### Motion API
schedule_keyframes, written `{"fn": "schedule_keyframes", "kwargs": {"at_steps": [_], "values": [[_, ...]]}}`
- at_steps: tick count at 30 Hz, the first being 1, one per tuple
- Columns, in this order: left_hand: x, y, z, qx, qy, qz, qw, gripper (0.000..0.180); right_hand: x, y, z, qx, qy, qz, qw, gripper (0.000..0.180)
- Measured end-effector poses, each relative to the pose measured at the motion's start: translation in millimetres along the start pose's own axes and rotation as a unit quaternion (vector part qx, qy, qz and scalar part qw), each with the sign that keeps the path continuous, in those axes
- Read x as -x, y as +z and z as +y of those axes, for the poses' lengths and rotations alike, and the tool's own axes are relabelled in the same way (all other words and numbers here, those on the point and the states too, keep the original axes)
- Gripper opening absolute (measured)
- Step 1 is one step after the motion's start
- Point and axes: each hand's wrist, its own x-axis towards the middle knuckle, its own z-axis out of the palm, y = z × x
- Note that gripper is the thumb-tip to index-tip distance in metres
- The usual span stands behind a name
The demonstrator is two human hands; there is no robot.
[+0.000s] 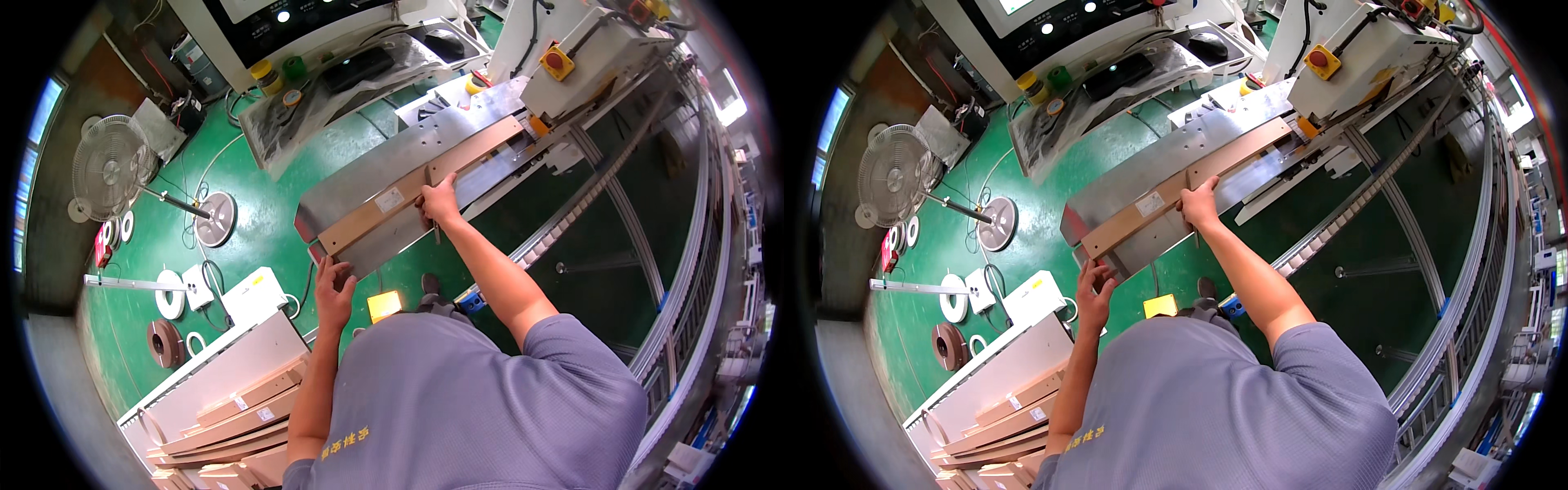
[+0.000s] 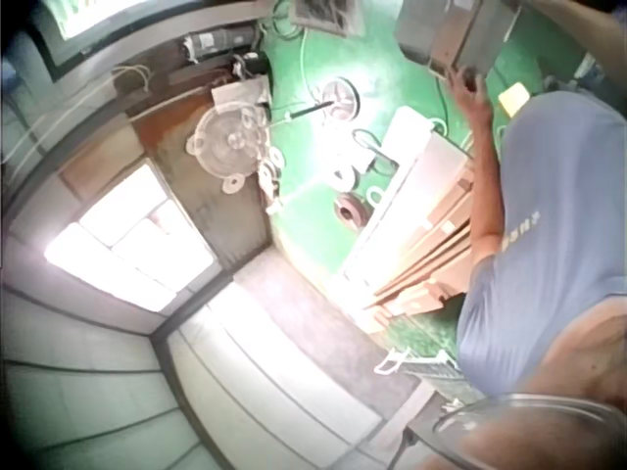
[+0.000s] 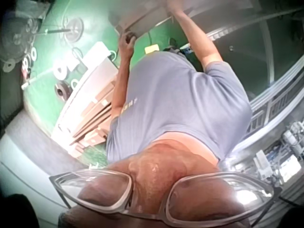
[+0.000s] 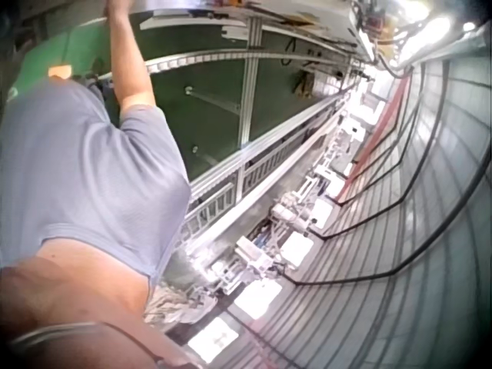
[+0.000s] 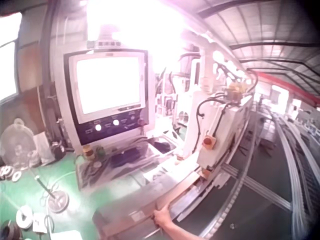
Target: The person picks up a long wood plank from a stack and feeds it into a large woodworking machine, repeating the process with another plank.
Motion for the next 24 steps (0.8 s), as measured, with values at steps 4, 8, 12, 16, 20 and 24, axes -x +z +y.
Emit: {"fn": "schedule_keyframes", "kwargs": {"at_steps": [4, 8, 12, 16, 20, 24], "values": [[-15.5, 12.6, 9.5, 0.011, 0.038, -0.084, 0.996, 0.041, -36.8, -27.6, 5.2, 0.010, -0.028, 0.033, 0.999, 0.094], [-46.8, 41.7, 39.8, 0.018, 0.055, -0.170, 0.984, 0.048, -69.0, -65.9, -7.8, 0.027, -0.021, 0.062, 0.998, 0.052], [-67.7, 79.3, 49.7, 0.002, 0.102, -0.210, 0.972, 0.052, -79.8, -98.7, -19.7, -0.079, -0.040, 0.043, 0.995, 0.037], [-86.1, 108.1, 52.5, 0.090, 0.094, -0.230, 0.964, 0.051, -83.9, -107.1, -19.9, -0.072, -0.022, 0.003, 0.997, 0.038], [-87.9, 95.3, 51.0, 0.058, 0.160, -0.216, 0.961, 0.047, -86.6, -100.2, -20.0, -0.069, -0.029, -0.012, 0.997, 0.036], [-33.6, 36.3, 40.0, 0.032, 0.188, -0.114, 0.975, 0.037, -118.0, -114.9, 9.4, 0.004, -0.150, 0.015, 0.989, 0.015]]}}
